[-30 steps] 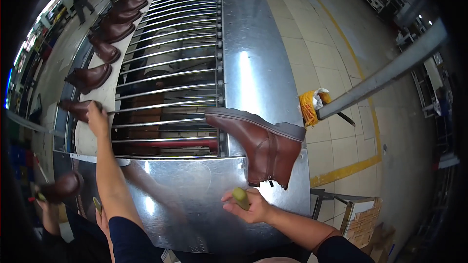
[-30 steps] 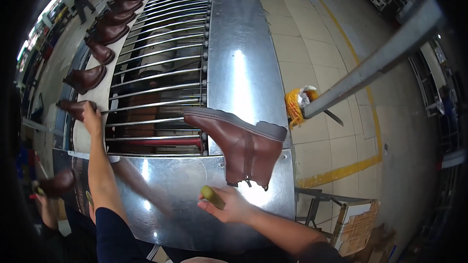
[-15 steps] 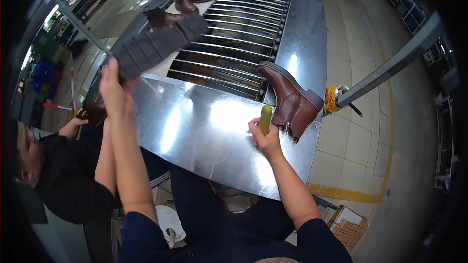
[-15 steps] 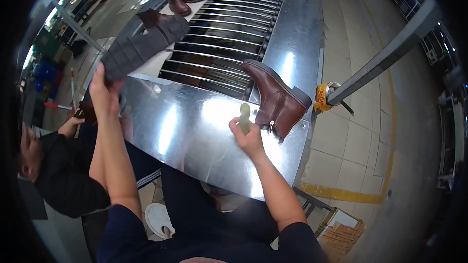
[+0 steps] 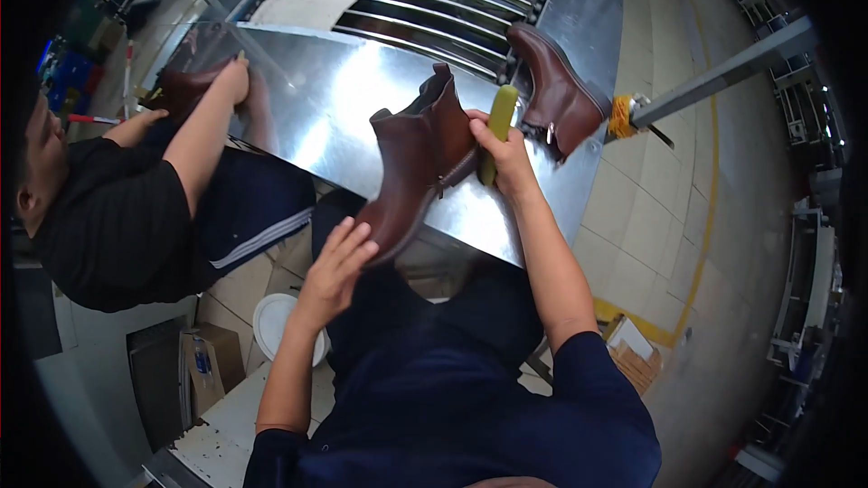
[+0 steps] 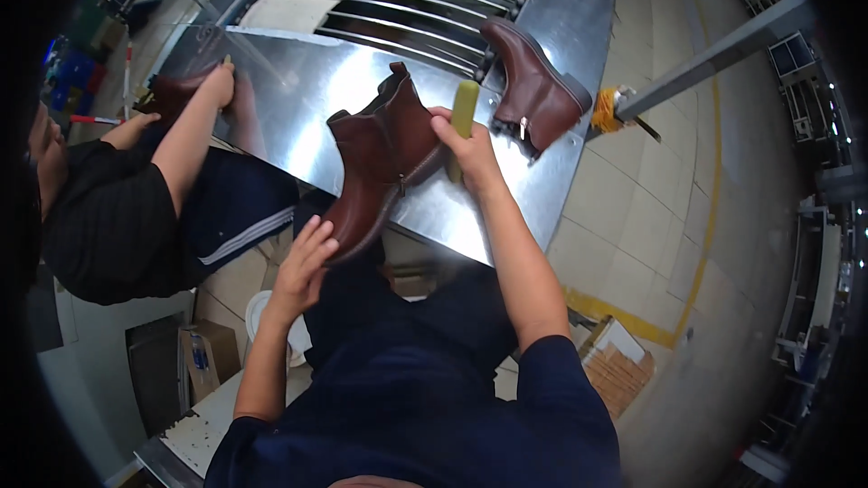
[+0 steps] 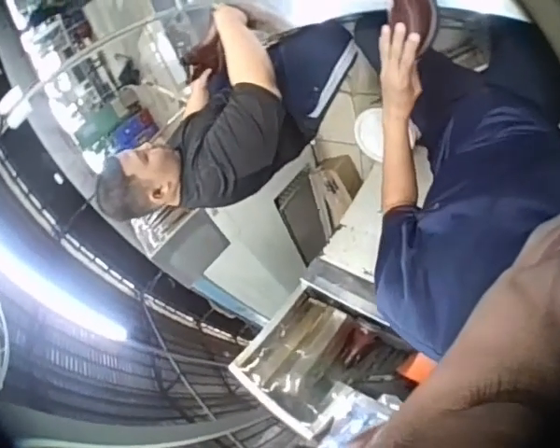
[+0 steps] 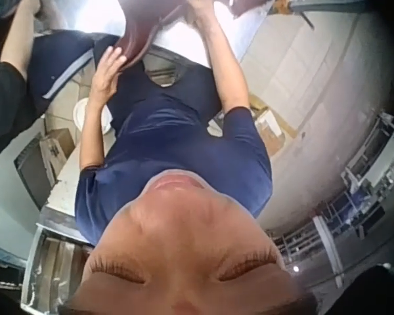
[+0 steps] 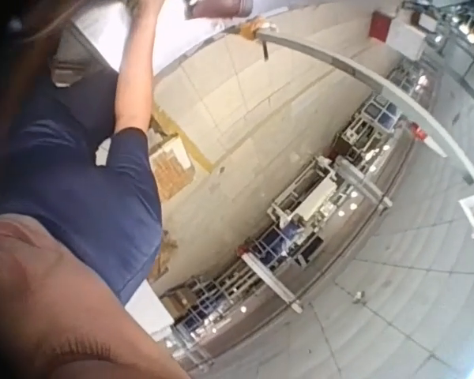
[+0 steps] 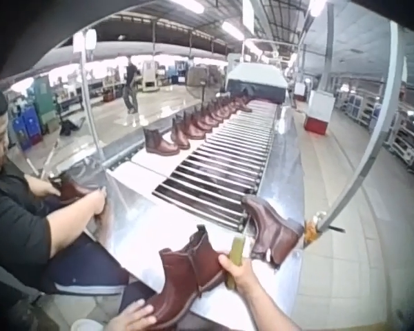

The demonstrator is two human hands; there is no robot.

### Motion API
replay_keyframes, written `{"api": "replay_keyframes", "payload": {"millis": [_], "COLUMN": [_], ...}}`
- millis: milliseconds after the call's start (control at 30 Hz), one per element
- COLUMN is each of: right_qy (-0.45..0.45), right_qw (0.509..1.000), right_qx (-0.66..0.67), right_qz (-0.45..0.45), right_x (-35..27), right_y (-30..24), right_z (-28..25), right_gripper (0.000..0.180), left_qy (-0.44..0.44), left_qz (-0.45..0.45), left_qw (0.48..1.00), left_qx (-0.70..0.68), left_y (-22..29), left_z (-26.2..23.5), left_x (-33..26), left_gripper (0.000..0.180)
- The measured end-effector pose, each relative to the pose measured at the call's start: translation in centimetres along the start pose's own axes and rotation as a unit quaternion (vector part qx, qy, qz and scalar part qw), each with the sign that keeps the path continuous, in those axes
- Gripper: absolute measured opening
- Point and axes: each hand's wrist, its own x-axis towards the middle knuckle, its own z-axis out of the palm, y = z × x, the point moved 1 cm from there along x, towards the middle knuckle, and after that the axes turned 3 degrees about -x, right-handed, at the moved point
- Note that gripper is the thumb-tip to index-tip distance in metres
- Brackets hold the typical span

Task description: Inspecting and cleaning brown leather boots at a factory workbench.

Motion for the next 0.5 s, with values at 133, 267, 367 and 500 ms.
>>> {"api": "replay_keyframes", "payload": {"millis": [133,267,367,500], "right_qy": [-0.011,-0.015,-0.04,-0.037], "right_qw": [1.0,0.995,0.991,0.996], "right_qx": [-0.009,0.1,0.125,0.016], "right_qz": [-0.016,-0.015,-0.033,-0.084], "right_x": [-2.9,-6.5,-7.9,-8.9], "right_y": [1.1,1.2,0.5,0.1], "right_z": [0.8,0.4,1.9,3.5], "right_gripper": [0.049,0.055,0.056,0.055], "left_qy": [-0.032,-0.124,-0.045,0.109], "left_qz": [-0.112,-0.106,-0.098,-0.157], "left_qw": [0.991,0.979,0.982,0.973], "left_qx": [-0.061,-0.122,-0.153,-0.128], "left_y": [-0.4,-0.6,0.0,0.9], "left_z": [0.4,0.3,1.5,4.8], "left_x": [-1.5,0.8,1.6,2.9], "left_gripper": [0.096,0.098,0.098,0.092]}}
